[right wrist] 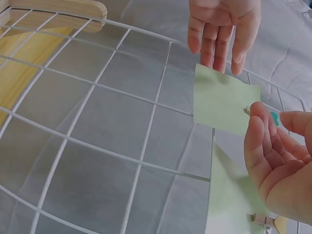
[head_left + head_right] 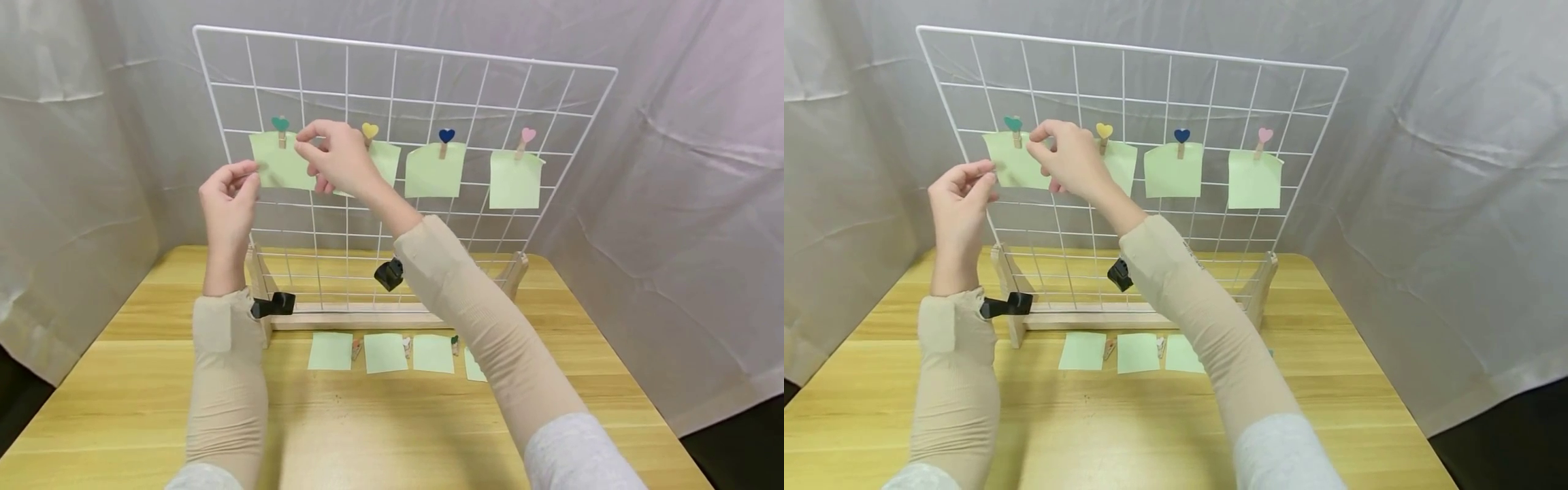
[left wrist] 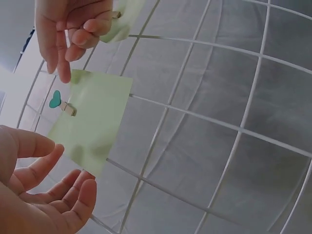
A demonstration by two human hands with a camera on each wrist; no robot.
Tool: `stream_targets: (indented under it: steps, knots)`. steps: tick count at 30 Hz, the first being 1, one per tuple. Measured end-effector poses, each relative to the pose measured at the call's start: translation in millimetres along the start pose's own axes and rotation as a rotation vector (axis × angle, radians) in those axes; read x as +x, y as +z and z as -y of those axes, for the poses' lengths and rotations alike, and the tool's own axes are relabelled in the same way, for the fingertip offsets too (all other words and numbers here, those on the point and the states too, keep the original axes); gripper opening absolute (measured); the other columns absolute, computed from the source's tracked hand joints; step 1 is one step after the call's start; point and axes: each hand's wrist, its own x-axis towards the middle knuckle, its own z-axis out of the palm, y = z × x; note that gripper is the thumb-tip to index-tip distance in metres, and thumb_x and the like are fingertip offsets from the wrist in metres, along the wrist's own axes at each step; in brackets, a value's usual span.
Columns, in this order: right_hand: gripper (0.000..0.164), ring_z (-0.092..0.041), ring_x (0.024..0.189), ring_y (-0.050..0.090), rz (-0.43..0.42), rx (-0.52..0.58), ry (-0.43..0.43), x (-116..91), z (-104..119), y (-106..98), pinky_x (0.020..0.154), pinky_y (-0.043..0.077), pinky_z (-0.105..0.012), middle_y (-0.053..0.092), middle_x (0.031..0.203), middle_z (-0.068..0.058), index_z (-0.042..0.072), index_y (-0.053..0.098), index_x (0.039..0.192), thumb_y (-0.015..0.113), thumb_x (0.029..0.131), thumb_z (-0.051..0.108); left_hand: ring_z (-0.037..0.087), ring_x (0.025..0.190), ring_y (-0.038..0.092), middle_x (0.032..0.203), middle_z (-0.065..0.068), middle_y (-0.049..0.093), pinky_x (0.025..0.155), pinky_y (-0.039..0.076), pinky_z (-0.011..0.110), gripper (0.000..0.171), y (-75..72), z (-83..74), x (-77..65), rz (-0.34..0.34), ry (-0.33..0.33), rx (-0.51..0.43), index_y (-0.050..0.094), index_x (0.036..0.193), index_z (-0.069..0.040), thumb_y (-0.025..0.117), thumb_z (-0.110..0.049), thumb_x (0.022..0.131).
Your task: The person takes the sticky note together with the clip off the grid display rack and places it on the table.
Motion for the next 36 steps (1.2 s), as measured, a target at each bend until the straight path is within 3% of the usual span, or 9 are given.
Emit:
stream_targets:
  steps: [6, 15, 20, 25, 36]
  knots:
    - [0.022, -0.022, 0.045, 0.056, 0.021, -0.015, -0.015, 3.9, 6.5, 1.4, 0.046, 0.048, -0.030, 0.059, 0.065, -0.012, 0.009, 0.057, 0.110, 0.054, 0.090, 0.018, 0.010, 0.064, 0.050, 0.080, 0.005, 0.058, 0.057, 0.041, 0.016, 0.016, -1.3, 0.2, -0.3, -0.003, -0.005, -0.020, 0.066, 0.089, 0.000, 0.055, 0.007, 0.081]
    - [0.022, -0.020, 0.044, 0.056, 0.011, -0.048, -0.010, 7.6, 14.0, 3.6, 0.046, 0.048, -0.030, 0.058, 0.064, -0.011, 0.008, 0.054, 0.110, 0.052, 0.091, 0.019, 0.011, 0.068, 0.048, 0.075, 0.001, 0.056, 0.058, 0.039, 0.018, 0.024, 1.0, -1.4, 0.4, -0.025, 0.012, 0.107, 0.067, 0.095, 0.001, 0.054, 0.010, 0.078]
    - [0.031, -0.017, 0.043, 0.056, -0.001, -0.094, -0.007, 11.2, 17.4, 3.5, 0.044, 0.048, -0.028, 0.058, 0.063, -0.010, 0.010, 0.050, 0.122, 0.048, 0.092, 0.019, 0.010, 0.067, 0.047, 0.073, 0.001, 0.057, 0.058, 0.038, 0.018, 0.024, 1.4, -2.4, 1.1, -0.023, 0.015, 0.127, 0.067, 0.096, 0.002, 0.053, 0.010, 0.078]
    - [0.040, -0.015, 0.043, 0.056, 0.042, -0.181, 0.024, 15.7, 20.9, 4.1, 0.046, 0.048, -0.027, 0.058, 0.064, -0.008, 0.015, 0.040, 0.134, 0.042, 0.095, 0.022, 0.010, 0.065, 0.046, 0.069, 0.000, 0.055, 0.056, 0.037, 0.018, 0.024, 0.6, -2.9, 1.2, -0.019, 0.016, 0.121, 0.067, 0.095, 0.002, 0.053, 0.009, 0.078]
    - [0.044, -0.014, 0.043, 0.056, 0.115, -0.294, 0.098, 22.6, 24.7, 4.1, 0.049, 0.049, -0.027, 0.061, 0.068, -0.007, 0.019, 0.033, 0.139, 0.038, 0.096, 0.027, 0.012, 0.065, 0.045, 0.069, 0.002, 0.052, 0.057, 0.037, 0.020, 0.022, -0.4, -4.0, -1.7, 0.016, 0.027, 0.147, 0.067, 0.097, 0.001, 0.053, 0.006, 0.081]
